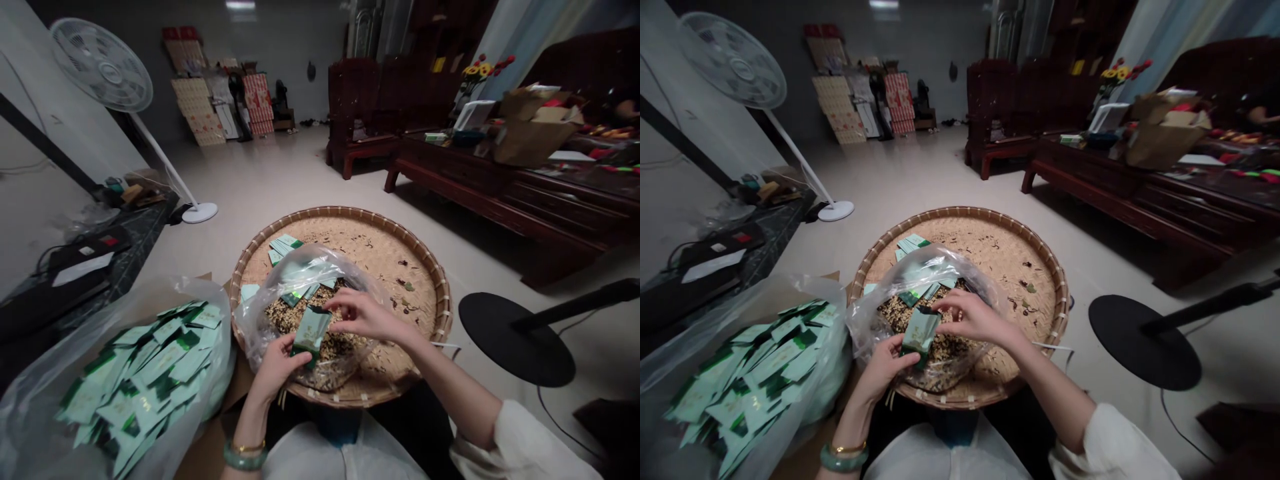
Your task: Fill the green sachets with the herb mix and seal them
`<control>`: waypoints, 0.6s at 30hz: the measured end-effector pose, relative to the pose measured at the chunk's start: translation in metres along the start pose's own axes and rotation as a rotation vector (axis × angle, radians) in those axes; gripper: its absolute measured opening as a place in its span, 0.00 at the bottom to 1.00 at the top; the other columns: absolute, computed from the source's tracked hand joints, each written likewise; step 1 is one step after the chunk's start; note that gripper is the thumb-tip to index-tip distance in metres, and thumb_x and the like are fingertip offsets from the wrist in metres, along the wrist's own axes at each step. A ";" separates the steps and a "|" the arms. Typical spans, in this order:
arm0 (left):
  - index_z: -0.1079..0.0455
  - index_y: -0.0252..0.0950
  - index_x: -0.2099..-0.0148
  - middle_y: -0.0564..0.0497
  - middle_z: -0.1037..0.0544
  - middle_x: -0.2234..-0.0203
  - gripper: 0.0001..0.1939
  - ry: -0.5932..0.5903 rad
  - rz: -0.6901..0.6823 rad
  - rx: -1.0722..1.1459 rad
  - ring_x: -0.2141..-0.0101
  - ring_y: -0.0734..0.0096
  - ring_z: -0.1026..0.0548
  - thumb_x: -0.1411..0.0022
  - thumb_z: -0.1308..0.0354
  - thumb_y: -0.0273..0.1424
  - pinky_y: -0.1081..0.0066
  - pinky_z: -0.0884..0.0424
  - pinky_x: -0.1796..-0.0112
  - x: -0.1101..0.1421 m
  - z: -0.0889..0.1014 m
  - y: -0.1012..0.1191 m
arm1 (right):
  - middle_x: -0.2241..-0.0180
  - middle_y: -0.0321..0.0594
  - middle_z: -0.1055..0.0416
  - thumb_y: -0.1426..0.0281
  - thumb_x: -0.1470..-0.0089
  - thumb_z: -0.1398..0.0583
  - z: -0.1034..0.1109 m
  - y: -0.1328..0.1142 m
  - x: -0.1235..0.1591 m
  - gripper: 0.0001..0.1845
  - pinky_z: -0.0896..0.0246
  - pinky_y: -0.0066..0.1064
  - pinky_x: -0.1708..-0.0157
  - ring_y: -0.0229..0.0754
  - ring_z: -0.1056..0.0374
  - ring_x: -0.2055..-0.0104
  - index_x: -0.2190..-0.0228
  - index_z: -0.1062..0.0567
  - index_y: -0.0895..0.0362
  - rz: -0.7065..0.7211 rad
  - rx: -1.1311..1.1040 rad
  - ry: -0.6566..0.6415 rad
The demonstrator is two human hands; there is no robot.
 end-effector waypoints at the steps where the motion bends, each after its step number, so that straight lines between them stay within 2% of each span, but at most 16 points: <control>1: 0.23 0.32 0.62 0.46 0.19 0.66 0.19 -0.011 -0.002 0.000 0.65 0.62 0.24 0.61 0.31 0.28 0.67 0.31 0.60 0.000 -0.002 0.000 | 0.62 0.42 0.31 0.60 0.53 0.35 -0.004 -0.005 -0.001 0.19 0.38 0.30 0.67 0.39 0.35 0.66 0.59 0.24 0.55 0.045 0.061 -0.015; 2: 0.23 0.32 0.62 0.46 0.19 0.66 0.20 -0.020 -0.002 -0.004 0.65 0.62 0.24 0.62 0.31 0.28 0.67 0.31 0.60 0.000 -0.003 0.001 | 0.64 0.41 0.32 0.61 0.52 0.35 -0.007 -0.008 -0.002 0.17 0.39 0.29 0.67 0.39 0.36 0.66 0.61 0.23 0.57 0.072 0.107 -0.039; 4: 0.23 0.32 0.61 0.47 0.19 0.66 0.20 -0.037 0.002 -0.028 0.65 0.62 0.24 0.61 0.32 0.28 0.67 0.31 0.61 0.000 -0.005 0.002 | 0.72 0.38 0.34 0.61 0.48 0.38 -0.014 -0.006 -0.005 0.13 0.42 0.28 0.69 0.37 0.38 0.70 0.70 0.22 0.60 0.092 0.147 -0.108; 7: 0.23 0.32 0.62 0.48 0.19 0.67 0.18 -0.061 0.005 -0.088 0.66 0.63 0.25 0.60 0.33 0.27 0.69 0.31 0.62 -0.001 -0.007 0.003 | 0.77 0.35 0.37 0.59 0.46 0.40 -0.019 0.002 -0.009 0.20 0.46 0.26 0.73 0.34 0.41 0.74 0.80 0.26 0.61 0.096 0.105 -0.206; 9: 0.22 0.33 0.62 0.49 0.19 0.68 0.17 -0.064 -0.003 -0.114 0.67 0.64 0.25 0.60 0.33 0.26 0.69 0.31 0.62 -0.002 -0.007 0.003 | 0.76 0.35 0.36 0.56 0.47 0.40 -0.017 0.005 -0.010 0.22 0.46 0.26 0.73 0.34 0.39 0.73 0.80 0.26 0.61 0.105 0.061 -0.232; 13: 0.22 0.33 0.64 0.49 0.18 0.70 0.17 0.001 -0.045 -0.094 0.68 0.65 0.24 0.62 0.33 0.25 0.70 0.31 0.63 -0.006 -0.002 0.002 | 0.76 0.36 0.34 0.53 0.52 0.38 -0.006 0.002 -0.010 0.22 0.44 0.26 0.73 0.35 0.37 0.73 0.79 0.25 0.61 0.083 0.038 -0.182; 18: 0.22 0.33 0.70 0.51 0.20 0.76 0.12 0.121 -0.100 -0.054 0.73 0.68 0.26 0.64 0.33 0.24 0.72 0.32 0.67 -0.006 0.006 0.000 | 0.75 0.36 0.31 0.59 0.50 0.37 0.018 -0.020 0.002 0.15 0.42 0.26 0.74 0.34 0.36 0.74 0.77 0.25 0.59 0.088 0.136 -0.085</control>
Point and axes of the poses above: each hand's wrist, its own x-axis away from the middle knuckle, its own z-axis out of the back of the hand, y = z × x, the point moved 7 cm from there along -x, towards the middle knuckle
